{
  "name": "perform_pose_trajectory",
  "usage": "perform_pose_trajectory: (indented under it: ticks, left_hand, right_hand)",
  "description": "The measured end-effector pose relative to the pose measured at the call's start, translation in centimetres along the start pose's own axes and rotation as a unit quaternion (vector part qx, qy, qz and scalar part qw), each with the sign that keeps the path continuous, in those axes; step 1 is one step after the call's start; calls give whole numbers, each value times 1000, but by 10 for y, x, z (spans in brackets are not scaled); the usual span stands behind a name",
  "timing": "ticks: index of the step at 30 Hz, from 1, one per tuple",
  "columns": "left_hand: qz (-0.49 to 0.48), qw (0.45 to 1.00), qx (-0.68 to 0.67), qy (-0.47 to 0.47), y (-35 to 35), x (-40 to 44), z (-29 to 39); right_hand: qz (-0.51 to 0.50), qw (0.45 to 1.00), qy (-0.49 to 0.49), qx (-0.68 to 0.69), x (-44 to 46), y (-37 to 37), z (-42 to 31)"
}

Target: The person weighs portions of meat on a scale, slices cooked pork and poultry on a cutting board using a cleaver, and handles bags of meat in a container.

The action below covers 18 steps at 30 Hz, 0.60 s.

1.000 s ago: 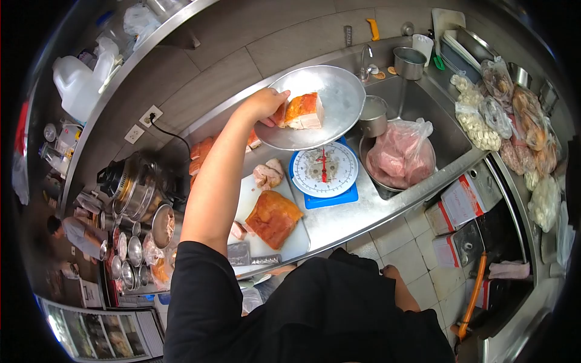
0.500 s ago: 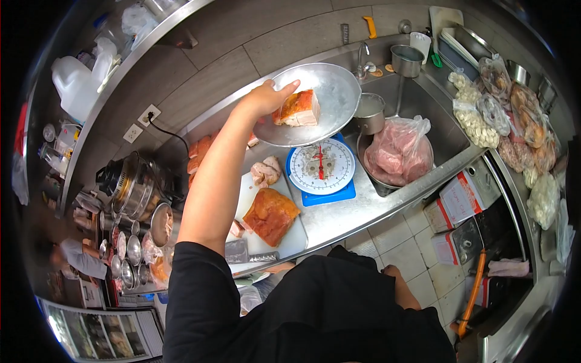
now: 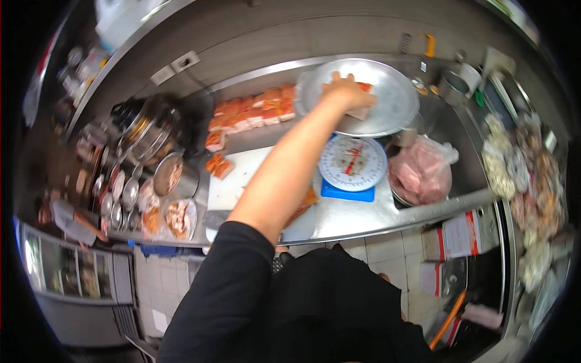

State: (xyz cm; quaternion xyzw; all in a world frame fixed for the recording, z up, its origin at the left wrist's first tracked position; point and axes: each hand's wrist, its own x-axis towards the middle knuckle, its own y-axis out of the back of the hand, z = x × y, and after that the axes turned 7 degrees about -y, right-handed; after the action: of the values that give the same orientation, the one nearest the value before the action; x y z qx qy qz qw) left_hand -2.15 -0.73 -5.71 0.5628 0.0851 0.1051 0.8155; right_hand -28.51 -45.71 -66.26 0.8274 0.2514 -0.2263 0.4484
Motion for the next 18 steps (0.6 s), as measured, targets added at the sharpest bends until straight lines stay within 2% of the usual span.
perform_pose_trajectory:
  ticks: [2, 3, 4, 5, 6, 7, 9, 11, 13, 15, 17, 18]
  left_hand:
    - [56, 993, -98, 28, 5, -7, -5]
    - [64, 992, -100, 40, 9, -6, -15]
    - [15, 954, -300, 23, 15, -3, -26]
    - [-34, 872, -488, 1, 19, -2, -35]
    - [-74, 824, -562, -13, 34, -12, -37]
    - [-68, 822, -565, -10, 45, -23, -44]
    - [-29, 729, -675, -111, 60, -42, -63]
    - [66, 750, -650, -109, 82, -65, -94]
    - [108, 770, -617, -118, 90, -74, -152]
    - [149, 832, -533, -49, 85, -86, -211]
    - [161, 871, -460, 62, 50, -73, -289]
    - [119, 873, -457, 123, 28, -67, -330]
  right_hand:
    - [-2, 998, -49, 35, 3, -1, 5]
    - [-7, 997, -63, 43, 3, 0, 10]
    - [-11, 996, -73, 44, 2, 1, 15]
    - [-15, 996, -80, 43, 3, 2, 19]
    - [-17, 995, -88, 39, 3, 4, 25]
    - [-20, 995, -95, 38, 4, 5, 29]
    - [-24, 993, -108, 32, 5, 5, 36]
    - [-26, 992, -121, 30, 8, 2, 47]
    - [-24, 991, -131, 26, 9, -1, 53]
    - [-22, 990, -138, 26, 11, -2, 57]
    - [-66, 983, -167, 34, 11, -11, 52]
    - [-66, 983, -170, 34, 4, -21, 51]
